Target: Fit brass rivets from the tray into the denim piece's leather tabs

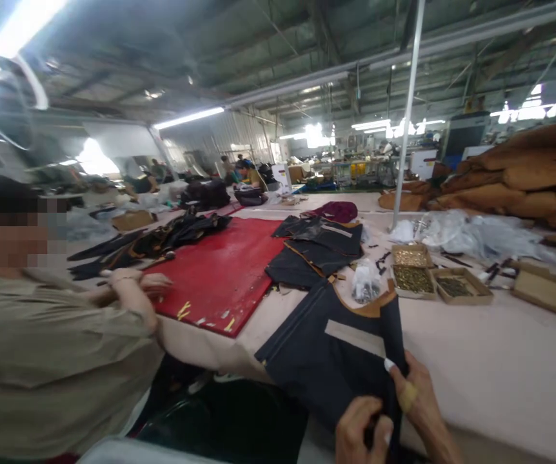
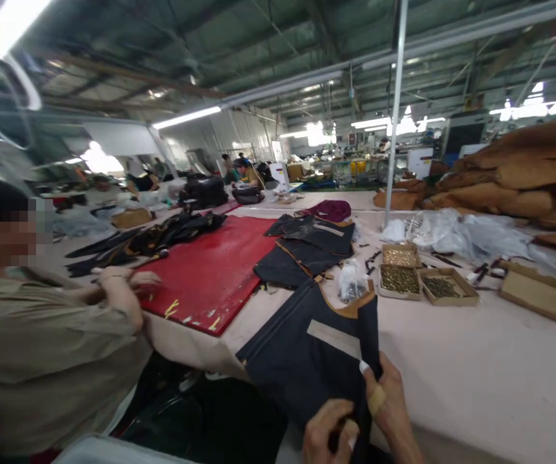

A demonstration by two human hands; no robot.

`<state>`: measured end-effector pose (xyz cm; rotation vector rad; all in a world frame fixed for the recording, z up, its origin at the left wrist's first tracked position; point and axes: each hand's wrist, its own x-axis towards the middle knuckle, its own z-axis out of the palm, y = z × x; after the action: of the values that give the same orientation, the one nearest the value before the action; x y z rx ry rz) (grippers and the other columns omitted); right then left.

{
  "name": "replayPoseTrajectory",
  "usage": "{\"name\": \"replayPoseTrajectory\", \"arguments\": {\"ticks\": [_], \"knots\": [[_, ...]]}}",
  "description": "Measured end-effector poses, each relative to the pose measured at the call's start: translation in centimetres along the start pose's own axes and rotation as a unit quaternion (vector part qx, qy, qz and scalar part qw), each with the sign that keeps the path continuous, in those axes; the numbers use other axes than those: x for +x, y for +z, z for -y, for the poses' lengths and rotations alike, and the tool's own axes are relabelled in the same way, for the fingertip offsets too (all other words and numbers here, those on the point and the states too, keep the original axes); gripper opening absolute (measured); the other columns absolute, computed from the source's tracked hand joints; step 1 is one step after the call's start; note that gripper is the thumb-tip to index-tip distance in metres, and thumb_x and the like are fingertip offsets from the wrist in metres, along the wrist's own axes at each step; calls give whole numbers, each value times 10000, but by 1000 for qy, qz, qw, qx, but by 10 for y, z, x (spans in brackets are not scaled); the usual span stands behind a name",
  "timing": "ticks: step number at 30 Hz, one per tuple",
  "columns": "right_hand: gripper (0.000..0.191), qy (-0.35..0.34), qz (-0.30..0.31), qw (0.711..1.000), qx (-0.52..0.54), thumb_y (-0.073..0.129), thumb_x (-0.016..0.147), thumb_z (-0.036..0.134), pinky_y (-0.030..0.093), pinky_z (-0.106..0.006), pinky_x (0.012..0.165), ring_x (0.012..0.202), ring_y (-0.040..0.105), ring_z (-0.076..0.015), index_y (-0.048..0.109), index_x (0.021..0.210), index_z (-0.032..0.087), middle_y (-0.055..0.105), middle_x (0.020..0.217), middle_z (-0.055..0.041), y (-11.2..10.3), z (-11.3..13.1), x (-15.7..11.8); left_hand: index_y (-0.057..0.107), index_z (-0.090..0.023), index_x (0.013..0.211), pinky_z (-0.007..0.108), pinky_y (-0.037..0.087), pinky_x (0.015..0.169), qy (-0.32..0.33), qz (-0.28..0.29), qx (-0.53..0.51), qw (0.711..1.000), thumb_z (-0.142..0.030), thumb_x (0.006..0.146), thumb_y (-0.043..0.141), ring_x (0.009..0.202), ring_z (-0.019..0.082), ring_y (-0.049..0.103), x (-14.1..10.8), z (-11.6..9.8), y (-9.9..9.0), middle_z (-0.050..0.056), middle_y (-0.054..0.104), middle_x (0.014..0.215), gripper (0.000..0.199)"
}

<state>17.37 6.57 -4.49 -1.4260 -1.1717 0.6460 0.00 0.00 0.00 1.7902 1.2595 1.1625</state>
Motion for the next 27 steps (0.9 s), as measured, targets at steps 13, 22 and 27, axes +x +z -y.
{"name": "replayPoseTrajectory", "arguments": {"ticks": [13, 22, 27], "knots": [[505, 17, 26, 998, 53, 682, 834, 401, 442, -483, 1146, 1282, 605, -365, 724, 1292, 192, 705, 1311, -107, -69, -8, -34, 652, -163, 1035, 319, 498, 836, 188, 204, 50, 959, -438, 870, 710, 910, 192, 617, 169, -76, 6, 64, 674, 989, 326], [522, 39, 41, 976, 212, 789, 768, 446, 511, -467, 1044, 1159, 655, -382, 750, 1216, 181, 733, 1233, -126, -82, -20, -35, 502, -194, 998, 332, 416, 695, 246, 213, 207, 923, -256, 938, 510, 830, 206, 593, 119, -67, 77, 72, 615, 986, 86], [533, 71, 11, 965, 254, 831, 719, 423, 484, -483, 1075, 1206, 621, -386, 758, 1187, 178, 733, 1222, -129, -68, -27, -56, 517, -159, 1070, 340, 417, 617, 213, 236, 299, 900, -141, 776, 559, 835, 258, 616, 96, -58, 102, 142, 600, 1091, 298]]}}
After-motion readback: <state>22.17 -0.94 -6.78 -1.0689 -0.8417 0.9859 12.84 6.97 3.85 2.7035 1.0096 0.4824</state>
